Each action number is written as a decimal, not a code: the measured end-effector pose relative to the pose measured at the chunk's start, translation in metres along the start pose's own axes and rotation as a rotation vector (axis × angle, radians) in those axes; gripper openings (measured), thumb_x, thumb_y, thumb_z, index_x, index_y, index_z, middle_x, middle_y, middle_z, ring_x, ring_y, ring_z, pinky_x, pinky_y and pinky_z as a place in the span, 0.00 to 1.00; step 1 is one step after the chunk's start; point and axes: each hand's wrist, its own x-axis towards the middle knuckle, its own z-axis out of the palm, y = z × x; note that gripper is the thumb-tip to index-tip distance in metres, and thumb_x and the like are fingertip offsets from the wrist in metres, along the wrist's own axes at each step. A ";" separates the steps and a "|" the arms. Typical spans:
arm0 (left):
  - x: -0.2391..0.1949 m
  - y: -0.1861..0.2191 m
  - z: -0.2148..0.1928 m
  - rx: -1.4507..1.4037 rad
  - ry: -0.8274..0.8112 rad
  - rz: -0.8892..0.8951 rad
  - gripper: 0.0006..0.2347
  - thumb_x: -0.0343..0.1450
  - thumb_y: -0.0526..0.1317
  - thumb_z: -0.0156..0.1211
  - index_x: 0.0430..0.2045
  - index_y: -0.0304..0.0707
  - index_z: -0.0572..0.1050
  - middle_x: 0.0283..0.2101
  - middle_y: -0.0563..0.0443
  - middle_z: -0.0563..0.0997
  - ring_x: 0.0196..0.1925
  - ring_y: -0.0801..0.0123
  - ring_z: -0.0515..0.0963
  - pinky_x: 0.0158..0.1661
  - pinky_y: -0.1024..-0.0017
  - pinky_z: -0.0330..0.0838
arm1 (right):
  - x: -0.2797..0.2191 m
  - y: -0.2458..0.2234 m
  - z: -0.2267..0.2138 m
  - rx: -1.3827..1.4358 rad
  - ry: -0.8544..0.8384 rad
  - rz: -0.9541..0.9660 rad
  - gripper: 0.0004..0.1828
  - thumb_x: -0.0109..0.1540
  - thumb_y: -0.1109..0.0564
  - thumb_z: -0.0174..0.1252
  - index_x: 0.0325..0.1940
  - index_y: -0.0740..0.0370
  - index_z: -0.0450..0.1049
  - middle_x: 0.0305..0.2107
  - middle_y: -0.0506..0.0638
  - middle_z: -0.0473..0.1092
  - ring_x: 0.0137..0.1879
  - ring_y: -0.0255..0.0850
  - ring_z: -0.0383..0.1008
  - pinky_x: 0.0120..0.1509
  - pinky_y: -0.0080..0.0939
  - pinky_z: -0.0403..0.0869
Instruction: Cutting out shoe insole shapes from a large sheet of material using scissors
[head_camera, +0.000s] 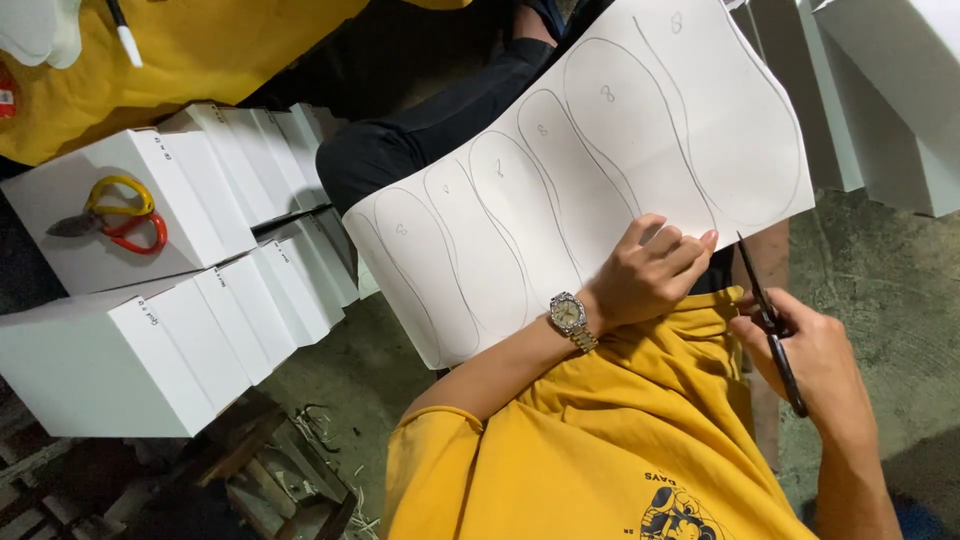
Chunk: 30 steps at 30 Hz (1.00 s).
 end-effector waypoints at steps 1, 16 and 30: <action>0.001 0.001 -0.001 0.003 0.001 -0.001 0.03 0.73 0.29 0.65 0.38 0.29 0.82 0.32 0.53 0.79 0.34 0.64 0.71 0.44 0.63 0.70 | 0.003 0.002 0.001 -0.001 0.000 -0.003 0.17 0.63 0.46 0.57 0.49 0.57 0.79 0.28 0.59 0.76 0.32 0.51 0.72 0.37 0.48 0.65; -0.009 0.002 0.003 -0.009 0.022 0.017 0.02 0.73 0.29 0.67 0.37 0.30 0.83 0.35 0.55 0.81 0.35 0.66 0.73 0.45 0.64 0.70 | -0.002 -0.014 0.002 -0.041 0.076 -0.147 0.18 0.63 0.45 0.62 0.36 0.64 0.76 0.27 0.56 0.78 0.30 0.45 0.71 0.39 0.47 0.66; -0.011 0.002 0.004 -0.040 0.027 0.032 0.05 0.74 0.28 0.63 0.40 0.26 0.82 0.38 0.54 0.81 0.36 0.65 0.75 0.46 0.62 0.72 | 0.003 0.005 0.006 -0.185 0.126 -0.285 0.20 0.60 0.40 0.64 0.33 0.60 0.80 0.22 0.50 0.78 0.19 0.37 0.72 0.27 0.36 0.74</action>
